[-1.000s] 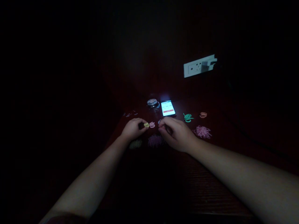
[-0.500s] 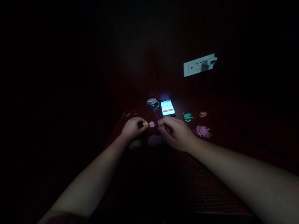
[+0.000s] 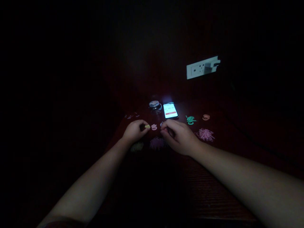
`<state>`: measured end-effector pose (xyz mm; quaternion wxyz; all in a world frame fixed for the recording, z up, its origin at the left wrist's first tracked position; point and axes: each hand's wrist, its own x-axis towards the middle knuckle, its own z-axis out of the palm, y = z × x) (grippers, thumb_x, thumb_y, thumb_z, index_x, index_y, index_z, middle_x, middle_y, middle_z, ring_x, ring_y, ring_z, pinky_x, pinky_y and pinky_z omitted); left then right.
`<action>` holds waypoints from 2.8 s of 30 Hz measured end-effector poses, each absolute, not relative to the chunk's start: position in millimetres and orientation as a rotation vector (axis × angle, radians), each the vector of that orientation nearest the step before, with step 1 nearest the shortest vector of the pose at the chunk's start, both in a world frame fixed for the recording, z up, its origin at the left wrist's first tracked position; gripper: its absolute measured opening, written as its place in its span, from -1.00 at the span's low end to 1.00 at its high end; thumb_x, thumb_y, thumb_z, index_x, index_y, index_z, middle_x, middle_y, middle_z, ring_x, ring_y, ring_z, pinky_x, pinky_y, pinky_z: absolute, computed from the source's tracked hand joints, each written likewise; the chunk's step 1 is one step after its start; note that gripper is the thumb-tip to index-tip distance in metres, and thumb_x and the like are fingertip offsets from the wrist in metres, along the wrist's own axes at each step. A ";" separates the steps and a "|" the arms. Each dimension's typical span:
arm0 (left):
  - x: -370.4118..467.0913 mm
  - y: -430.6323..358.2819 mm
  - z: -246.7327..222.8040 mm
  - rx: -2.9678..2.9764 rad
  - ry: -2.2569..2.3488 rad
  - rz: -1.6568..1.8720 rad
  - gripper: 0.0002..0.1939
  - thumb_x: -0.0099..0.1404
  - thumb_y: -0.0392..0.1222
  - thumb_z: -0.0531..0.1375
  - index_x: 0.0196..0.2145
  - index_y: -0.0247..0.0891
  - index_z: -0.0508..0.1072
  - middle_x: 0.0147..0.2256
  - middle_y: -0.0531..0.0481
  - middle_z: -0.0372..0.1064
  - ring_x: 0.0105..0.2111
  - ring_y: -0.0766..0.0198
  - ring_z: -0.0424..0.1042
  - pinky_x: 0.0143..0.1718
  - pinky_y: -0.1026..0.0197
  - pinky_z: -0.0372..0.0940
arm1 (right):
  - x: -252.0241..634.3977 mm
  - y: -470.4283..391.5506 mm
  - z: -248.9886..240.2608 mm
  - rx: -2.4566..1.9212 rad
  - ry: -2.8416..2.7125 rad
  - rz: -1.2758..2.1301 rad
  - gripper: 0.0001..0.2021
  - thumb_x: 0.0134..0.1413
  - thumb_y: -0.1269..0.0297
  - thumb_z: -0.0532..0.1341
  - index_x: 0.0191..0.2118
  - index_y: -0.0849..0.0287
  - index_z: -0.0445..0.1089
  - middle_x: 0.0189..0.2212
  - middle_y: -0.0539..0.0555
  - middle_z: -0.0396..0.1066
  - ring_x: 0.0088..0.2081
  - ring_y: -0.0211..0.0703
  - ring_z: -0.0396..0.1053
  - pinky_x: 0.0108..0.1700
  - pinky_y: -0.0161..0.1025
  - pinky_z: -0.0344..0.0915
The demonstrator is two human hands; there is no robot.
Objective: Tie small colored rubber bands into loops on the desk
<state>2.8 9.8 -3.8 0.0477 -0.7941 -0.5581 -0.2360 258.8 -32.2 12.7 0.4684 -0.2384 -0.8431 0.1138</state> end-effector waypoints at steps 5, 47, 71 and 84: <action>3.2 9.2 -3.3 -2.410 -1.704 -0.714 -0.84 0.21 -0.10 0.25 -0.24 -0.15 0.48 -0.22 0.00 0.52 -0.18 0.15 0.46 -0.12 0.14 0.34 | 259.2 -33.2 13.2 -0.586 -2.068 0.285 -0.93 0.20 0.37 0.11 -0.32 0.17 0.29 -0.45 0.04 0.36 -0.44 -0.22 0.27 -0.40 -0.25 0.17; -67.6 36.7 -27.3 -1.900 -2.474 -0.537 -0.55 0.36 -0.05 0.01 0.15 -0.14 0.35 0.27 -0.10 0.15 0.27 -0.07 0.13 0.23 -0.14 0.11 | 258.5 -32.7 10.7 -0.596 -2.056 0.294 -0.96 0.12 0.42 0.15 -0.32 0.15 0.29 -0.50 -0.03 0.29 -0.48 -0.27 0.22 -0.42 -0.28 0.15; -66.5 57.8 -28.0 -1.838 -2.428 -0.540 -0.45 0.29 0.12 0.04 0.17 -0.12 0.33 0.33 -0.08 0.03 0.29 -0.06 0.06 0.23 -0.13 0.08 | 258.9 -30.5 7.3 -0.599 -2.051 0.245 -0.96 0.16 0.39 0.15 -0.31 0.12 0.26 -0.51 -0.04 0.29 -0.53 -0.26 0.24 -0.49 -0.30 0.21; -72.4 71.8 -24.7 -1.755 -2.434 -0.523 -0.45 0.27 0.17 0.06 0.07 -0.20 0.41 0.17 -0.25 0.27 0.17 -0.11 0.24 0.13 -0.09 0.19 | 258.8 -32.6 6.2 -0.637 -2.078 0.300 -0.97 0.15 0.40 0.14 -0.30 0.14 0.27 -0.48 -0.01 0.32 -0.49 -0.26 0.25 -0.46 -0.29 0.20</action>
